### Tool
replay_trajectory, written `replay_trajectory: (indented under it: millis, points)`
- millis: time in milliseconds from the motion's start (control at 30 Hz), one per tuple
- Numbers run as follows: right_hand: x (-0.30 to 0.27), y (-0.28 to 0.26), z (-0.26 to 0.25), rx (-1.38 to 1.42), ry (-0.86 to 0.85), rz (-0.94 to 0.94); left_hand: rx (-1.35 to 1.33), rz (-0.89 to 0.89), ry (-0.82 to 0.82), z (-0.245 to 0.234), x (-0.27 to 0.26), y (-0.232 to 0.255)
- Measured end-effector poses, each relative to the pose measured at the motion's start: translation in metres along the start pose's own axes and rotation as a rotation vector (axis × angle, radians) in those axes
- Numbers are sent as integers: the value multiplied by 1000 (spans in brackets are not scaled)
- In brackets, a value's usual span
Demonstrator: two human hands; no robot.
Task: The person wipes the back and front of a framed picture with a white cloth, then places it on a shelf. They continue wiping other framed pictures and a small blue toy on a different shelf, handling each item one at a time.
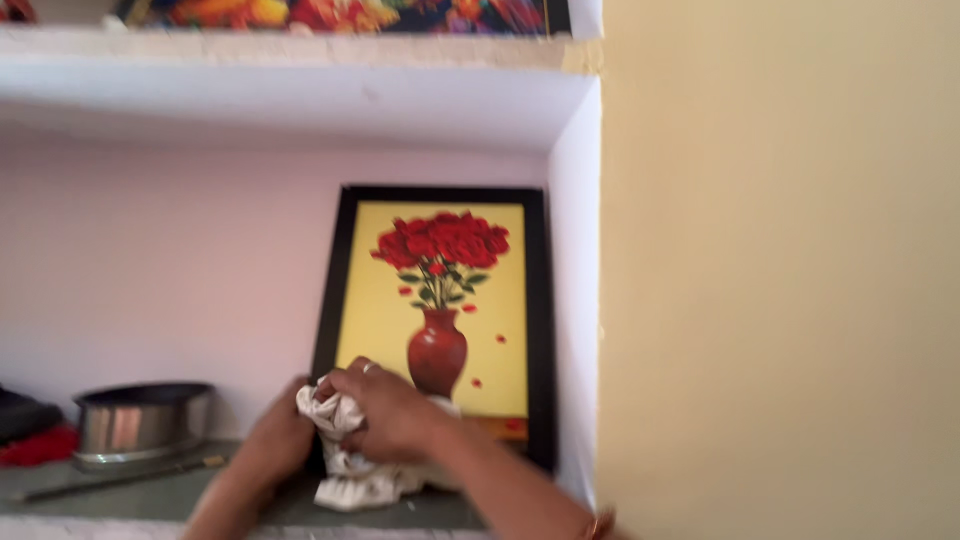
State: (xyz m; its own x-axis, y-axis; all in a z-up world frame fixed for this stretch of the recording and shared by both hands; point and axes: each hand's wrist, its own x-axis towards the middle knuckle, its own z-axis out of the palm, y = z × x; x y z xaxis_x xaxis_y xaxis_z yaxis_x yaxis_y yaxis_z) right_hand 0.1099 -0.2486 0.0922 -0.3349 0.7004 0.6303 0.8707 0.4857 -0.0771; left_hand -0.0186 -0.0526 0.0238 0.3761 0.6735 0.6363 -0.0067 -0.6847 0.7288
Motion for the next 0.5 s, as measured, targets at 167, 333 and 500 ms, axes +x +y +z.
replay_trajectory:
  millis: [167, 333, 500]
  points:
    - [9, 15, -74, -201, -293, 292, 32, -198, 25, 2, -25, 44]
    - [44, 29, -147, -456, 168, 487, 101, -179, 33, 3, -15, 24]
    - [61, 26, -130, -546, 560, 333, 205, -39, 84, 11, 25, -42]
